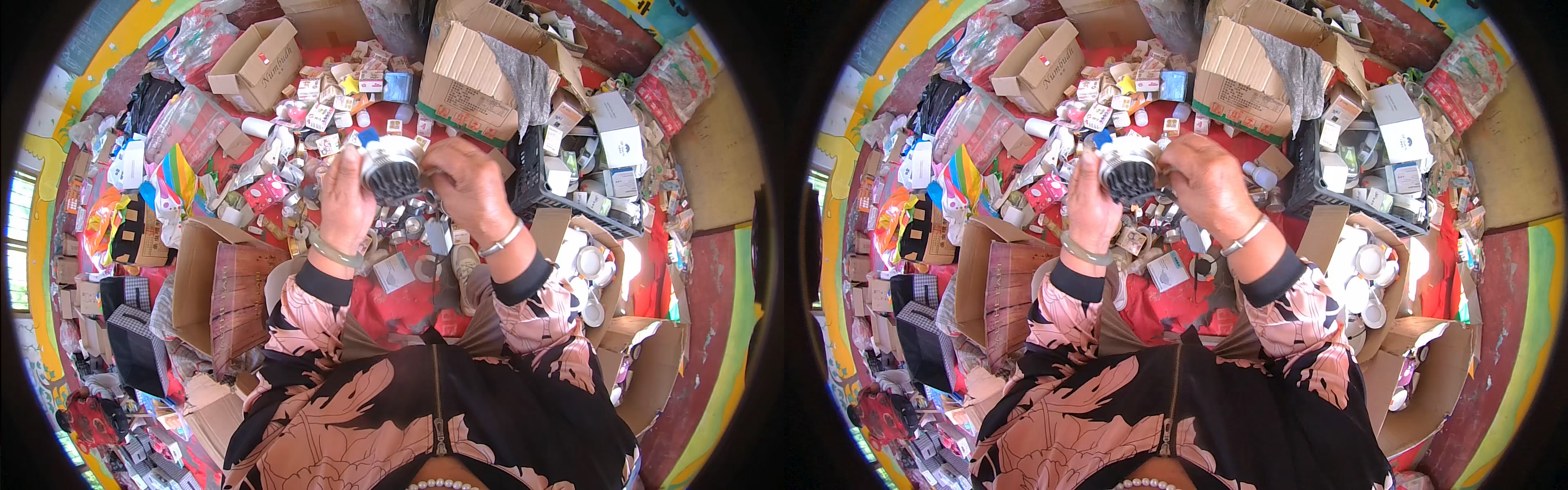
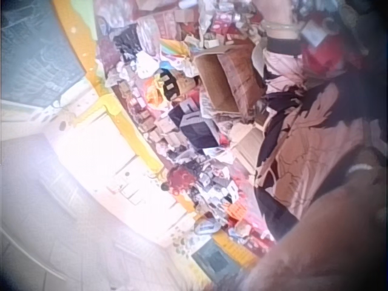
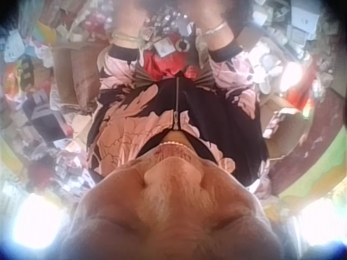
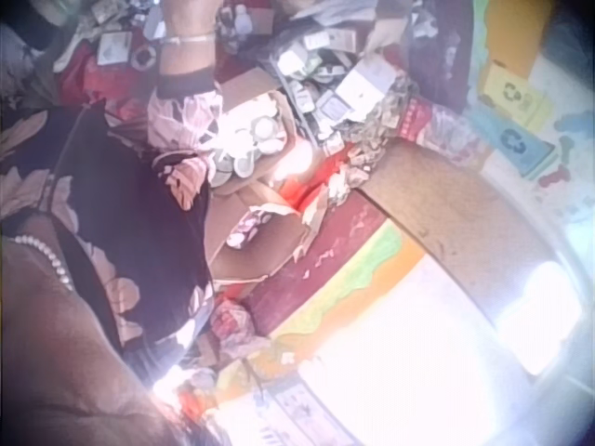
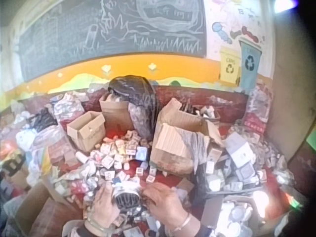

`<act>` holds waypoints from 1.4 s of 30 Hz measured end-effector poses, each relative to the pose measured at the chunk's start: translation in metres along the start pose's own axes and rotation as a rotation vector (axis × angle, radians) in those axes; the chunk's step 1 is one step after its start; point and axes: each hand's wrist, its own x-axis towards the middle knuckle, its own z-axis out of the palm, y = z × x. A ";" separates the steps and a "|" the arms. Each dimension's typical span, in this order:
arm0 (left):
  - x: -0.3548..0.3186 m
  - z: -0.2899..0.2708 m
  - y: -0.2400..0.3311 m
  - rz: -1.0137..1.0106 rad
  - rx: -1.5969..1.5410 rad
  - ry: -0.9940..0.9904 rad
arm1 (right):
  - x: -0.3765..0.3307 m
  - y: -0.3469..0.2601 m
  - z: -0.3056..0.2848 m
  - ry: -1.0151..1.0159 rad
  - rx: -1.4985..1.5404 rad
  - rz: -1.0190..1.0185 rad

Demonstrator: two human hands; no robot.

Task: The person sits on the floor and cleans various small light fixtures and bulb holders using a white cloth. They wipe the interior and exterior surfaces of the items, handling them one at a time and placing them into a nearby cardboard box.

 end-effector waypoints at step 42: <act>0.012 -0.026 -0.047 -0.462 -0.825 0.216 | -0.007 0.037 0.044 -0.080 0.013 0.251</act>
